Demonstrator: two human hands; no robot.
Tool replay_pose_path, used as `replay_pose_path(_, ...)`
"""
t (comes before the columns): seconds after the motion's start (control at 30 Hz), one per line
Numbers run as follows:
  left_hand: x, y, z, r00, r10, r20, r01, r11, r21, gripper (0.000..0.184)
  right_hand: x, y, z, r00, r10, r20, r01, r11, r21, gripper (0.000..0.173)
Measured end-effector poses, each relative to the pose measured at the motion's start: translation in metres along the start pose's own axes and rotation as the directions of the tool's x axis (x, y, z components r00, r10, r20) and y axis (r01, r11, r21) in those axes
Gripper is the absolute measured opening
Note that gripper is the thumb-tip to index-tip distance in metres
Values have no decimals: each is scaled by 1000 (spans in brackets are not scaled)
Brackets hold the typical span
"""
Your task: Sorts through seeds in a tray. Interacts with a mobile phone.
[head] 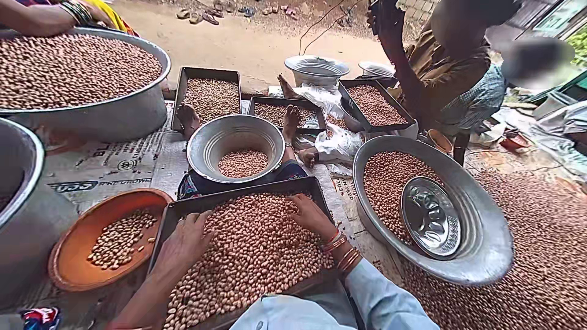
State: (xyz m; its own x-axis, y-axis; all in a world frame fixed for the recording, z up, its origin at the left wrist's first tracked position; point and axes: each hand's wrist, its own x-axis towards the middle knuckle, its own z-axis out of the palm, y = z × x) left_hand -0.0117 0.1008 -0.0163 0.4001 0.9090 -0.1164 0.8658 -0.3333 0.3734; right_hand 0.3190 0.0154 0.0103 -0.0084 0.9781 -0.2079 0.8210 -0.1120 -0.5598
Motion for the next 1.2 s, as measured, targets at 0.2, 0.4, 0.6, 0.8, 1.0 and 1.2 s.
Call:
replay_pose_path(0.2, 25, 17, 22, 989, -2, 148, -22, 987, 158, 58, 18, 4, 13, 989, 102, 109, -69, 959, -274, 80)
replay_pose_path(0.4, 7, 61, 30, 940, 72, 335, -99, 993, 64, 57, -4, -33, 38, 956, 126, 266, -48, 958, -281, 88)
replay_pose_path(0.6, -18, 77, 23, 868, 88, 488, 162, 880, -447, 82, -21, -50, 44, 930, 51, 365, -54, 999, -3, 95)
replay_pose_path(0.8, -31, 81, 11, 869, -4, 494, 456, 393, -799, 59, -31, -41, 24, 965, -138, 224, 16, 881, 474, 72)
replay_pose_path(1.0, -29, 50, -22, 965, 105, 239, 131, 598, -790, 53, -46, -32, -9, 997, -75, -30, 80, 913, 400, 29)
replay_pose_path(1.2, -45, 23, -33, 997, 81, -7, -75, 881, -467, 35, -66, -23, -18, 975, -39, -220, 83, 977, 197, 19)
